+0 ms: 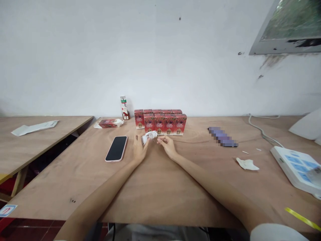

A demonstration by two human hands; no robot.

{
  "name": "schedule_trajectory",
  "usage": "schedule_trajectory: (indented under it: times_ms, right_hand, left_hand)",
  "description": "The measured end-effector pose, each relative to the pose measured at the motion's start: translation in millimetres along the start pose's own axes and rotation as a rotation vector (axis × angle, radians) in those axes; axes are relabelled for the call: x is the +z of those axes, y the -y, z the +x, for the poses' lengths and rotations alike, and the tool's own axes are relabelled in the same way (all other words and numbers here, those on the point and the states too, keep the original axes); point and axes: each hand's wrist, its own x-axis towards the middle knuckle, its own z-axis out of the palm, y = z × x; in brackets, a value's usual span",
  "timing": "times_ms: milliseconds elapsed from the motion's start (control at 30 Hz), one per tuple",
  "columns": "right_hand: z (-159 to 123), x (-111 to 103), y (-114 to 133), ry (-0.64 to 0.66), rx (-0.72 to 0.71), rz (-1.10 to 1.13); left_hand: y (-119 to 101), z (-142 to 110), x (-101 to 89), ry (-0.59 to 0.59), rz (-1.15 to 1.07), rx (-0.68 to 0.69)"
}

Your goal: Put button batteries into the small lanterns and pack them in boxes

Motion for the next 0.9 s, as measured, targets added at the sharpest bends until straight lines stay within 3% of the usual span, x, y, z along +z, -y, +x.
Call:
schedule_trajectory:
  times_ms: [167, 300, 667, 800, 900]
  right_hand:
    - [7, -4, -4, -0.03, 0.08, 0.106]
    - [14, -11, -5, 0.014, 0.181, 0.205]
    - [22, -26, 4, 0.325, 0.37, 0.35]
    - [20, -25, 3, 0.354, 0.355, 0.328]
    - [18, -26, 1, 0.305, 0.305, 0.287]
  left_hand:
    - [-1, 5, -2.9, -0.101, -0.284, -0.173]
    - [4, 11, -0.5, 0.017, -0.563, -0.358]
    - [13, 11, 10.7, 0.147, -0.685, -0.41]
    - [12, 10, 12.5, 0.131, -0.715, -0.445]
    - [14, 12, 12.3, 0.067, -0.757, -0.499]
